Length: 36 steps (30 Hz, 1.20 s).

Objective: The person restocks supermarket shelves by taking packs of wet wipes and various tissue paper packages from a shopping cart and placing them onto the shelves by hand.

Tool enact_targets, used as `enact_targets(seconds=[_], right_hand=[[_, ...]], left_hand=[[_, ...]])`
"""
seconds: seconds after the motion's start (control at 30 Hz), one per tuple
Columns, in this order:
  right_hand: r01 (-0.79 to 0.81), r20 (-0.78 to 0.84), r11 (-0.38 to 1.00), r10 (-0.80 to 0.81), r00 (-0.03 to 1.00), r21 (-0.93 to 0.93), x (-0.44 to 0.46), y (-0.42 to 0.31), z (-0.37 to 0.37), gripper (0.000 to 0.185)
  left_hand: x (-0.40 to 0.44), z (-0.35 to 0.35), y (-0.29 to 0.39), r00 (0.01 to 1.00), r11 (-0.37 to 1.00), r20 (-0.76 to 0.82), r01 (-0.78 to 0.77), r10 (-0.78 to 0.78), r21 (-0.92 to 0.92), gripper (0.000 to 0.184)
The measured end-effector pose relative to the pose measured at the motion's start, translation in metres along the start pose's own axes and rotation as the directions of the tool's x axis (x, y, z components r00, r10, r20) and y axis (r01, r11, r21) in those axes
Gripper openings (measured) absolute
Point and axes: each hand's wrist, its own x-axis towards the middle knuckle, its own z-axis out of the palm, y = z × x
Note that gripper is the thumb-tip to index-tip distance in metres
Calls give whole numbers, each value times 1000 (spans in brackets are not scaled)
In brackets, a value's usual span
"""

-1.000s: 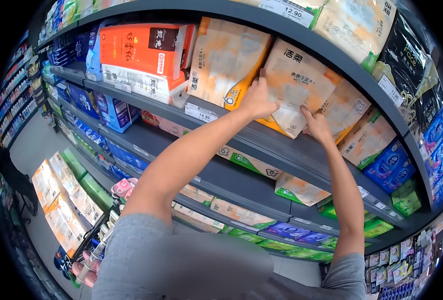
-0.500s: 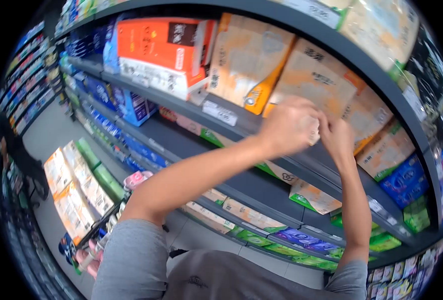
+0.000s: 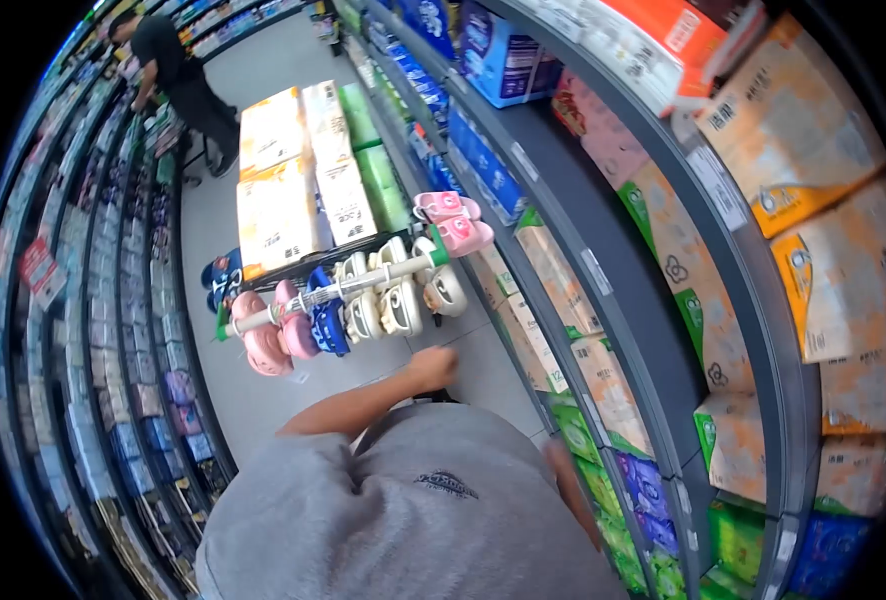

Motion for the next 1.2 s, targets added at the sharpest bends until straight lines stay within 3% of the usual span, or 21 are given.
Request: enact_targets(seconds=[0.03, 0.07, 0.13, 0.2, 0.33, 0.37, 0.4, 0.43, 0.47, 0.5, 0.53, 0.57, 0.6, 0.63, 0.67, 0.7, 0.77, 0.87, 0.93, 1.07, 1.2], right_hand=[[-68, 234, 995, 50, 971, 67, -47, 5, 41, 30], [-265, 394, 936, 159, 905, 232, -85, 6, 52, 29], [-634, 626, 659, 307, 717, 405, -146, -5, 42, 28], [-719, 688, 560, 327, 648, 412, -172, -10, 24, 28], [-761, 704, 510, 361, 612, 400, -185, -3, -1, 28], [-738, 675, 535, 366, 640, 410, -178, 1, -8, 28], [-682, 623, 602, 358, 695, 415, -163, 6, -14, 28], [-555, 522, 729, 317, 792, 400, -137, 13, -21, 28], [-231, 311, 937, 144, 939, 264, -101, 22, -30, 28], [10, 115, 998, -17, 993, 59, -57, 23, -48, 29], [44, -10, 999, -44, 999, 15, 9, 22, -69, 29], [-238, 47, 895, 239, 970, 377, 88, 15, -86, 28], [124, -173, 985, -102, 980, 123, 143, -3, -132, 30], [112, -313, 821, 84, 946, 560, 168, -55, -207, 29], [70, -204, 477, 236, 950, 876, 178, -109, -291, 28], [329, -518, 614, 155, 841, 718, 185, -148, -346, 25], [458, -587, 478, 160, 794, 750, 180, -211, -420, 22], [443, -530, 382, 158, 833, 811, 155, -267, -458, 20], [572, -685, 630, -86, 724, 525, 150, -280, -443, 21], [641, -688, 668, -260, 677, 378, 166, -315, -422, 25], [670, -603, 655, -389, 696, 351, 187, -345, -393, 28]], left_hand=[[-34, -5, -30, 1000, 996, 16, 1, 1, -92, 17], [-70, -25, -38, 997, 997, -64, 43, -47, -67, 17], [-124, -44, -58, 927, 948, -281, 171, -247, -270, 16], [-143, -70, -61, 848, 884, -360, 234, -390, -406, 15], [-97, -131, -43, 674, 894, -688, -90, -271, -440, 13], [-79, -144, -39, 637, 906, -732, -122, -242, -406, 11], [-66, -164, -29, 669, 925, -715, -107, -204, -365, 12], [-45, -170, -28, 657, 876, -732, -230, -182, -424, 14], [-34, -186, -13, 657, 855, -731, -259, -184, -449, 15], [-26, -203, 0, 633, 864, -772, -353, -61, -358, 15], [-20, -216, 13, 630, 852, -776, -394, -21, -344, 16], [-17, -227, 24, 580, 823, -813, -482, 44, -300, 15], [-14, -235, 28, 581, 840, -808, -483, 97, -247, 14], [-13, -240, 25, 552, 845, -819, -504, 156, -179, 14], [-11, -244, 21, 520, 843, -827, -527, 216, -111, 13], [-11, -244, 11, 525, 838, -822, -534, 222, -115, 13], [-14, -238, -26, 528, 918, -840, -383, 129, -100, 13], [-32, -227, -92, 463, 969, -885, -187, -57, -160, 8], [-50, -221, -133, 399, 977, -904, -77, -154, -200, 6], [-91, -225, -185, 418, 965, -876, 202, -241, -169, 14], [-128, -215, -234, 374, 926, -874, 328, -309, -187, 18]])
